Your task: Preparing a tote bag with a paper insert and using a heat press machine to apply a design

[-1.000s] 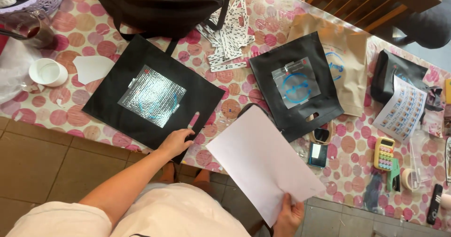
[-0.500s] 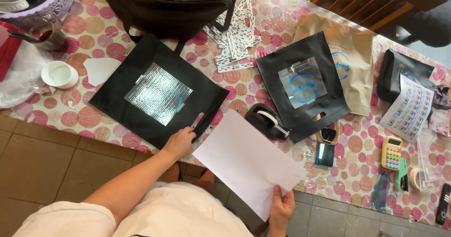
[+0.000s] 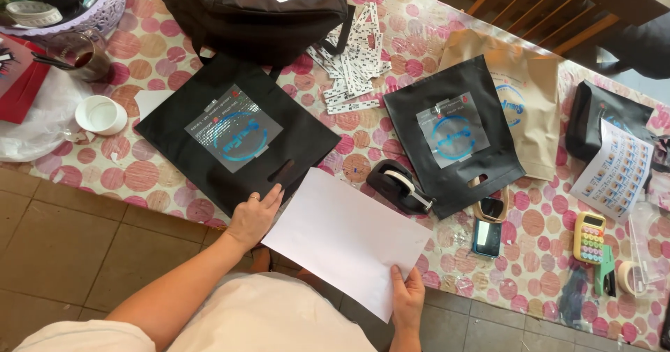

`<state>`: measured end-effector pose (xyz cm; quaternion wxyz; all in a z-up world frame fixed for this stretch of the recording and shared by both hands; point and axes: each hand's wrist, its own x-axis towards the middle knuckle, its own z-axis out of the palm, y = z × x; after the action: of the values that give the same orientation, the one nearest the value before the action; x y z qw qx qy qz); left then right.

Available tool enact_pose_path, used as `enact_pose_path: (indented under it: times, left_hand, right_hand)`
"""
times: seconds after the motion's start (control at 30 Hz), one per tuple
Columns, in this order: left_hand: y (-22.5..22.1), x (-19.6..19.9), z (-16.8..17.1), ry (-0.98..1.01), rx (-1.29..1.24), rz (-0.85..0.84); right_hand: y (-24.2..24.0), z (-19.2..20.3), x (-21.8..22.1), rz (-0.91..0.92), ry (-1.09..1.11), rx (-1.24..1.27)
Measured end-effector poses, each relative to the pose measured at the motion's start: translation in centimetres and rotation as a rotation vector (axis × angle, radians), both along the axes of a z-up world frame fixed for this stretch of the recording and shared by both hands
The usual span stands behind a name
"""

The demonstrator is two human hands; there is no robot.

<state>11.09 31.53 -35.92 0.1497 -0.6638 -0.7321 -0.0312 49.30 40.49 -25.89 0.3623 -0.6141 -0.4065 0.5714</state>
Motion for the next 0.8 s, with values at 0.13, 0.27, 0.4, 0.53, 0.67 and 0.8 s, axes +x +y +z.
enact_pose_path:
  times: [0.13,0.27,0.4,0.53,0.67,0.8]
  left_hand:
    - [-0.6,-1.3,0.3,-0.012,0.072,0.011]
    - [-0.9,-1.9,2.2,-0.03,0.088,0.011]
    - [-1.3,-2.2,2.8,-0.022,0.056,-0.012]
    - [-1.7,-1.9,1.2,-0.032,-0.032,-0.094]
    - [-2.1,-2.1,0.0,-0.138,-0.173,-0.155]
    - [-2.1,-2.2,1.2,-0.247,-0.37,-0.195]
  right_hand:
    - [0.7,-0.8,0.1,0.065,0.037,-0.022]
    - [1.3,-1.1,0.1,0.104,0.021,-0.054]
    - [1.7,-0.1,-1.3,0.104,0.013,-0.102]
    - [2.2,0.8,-3.2,0.083,0.03,-0.093]
    - [2.7,0.8,-3.9,0.054,-0.012,-0.092]
    - [2.7,0.3,-4.3,0.032,-0.025,-0.063]
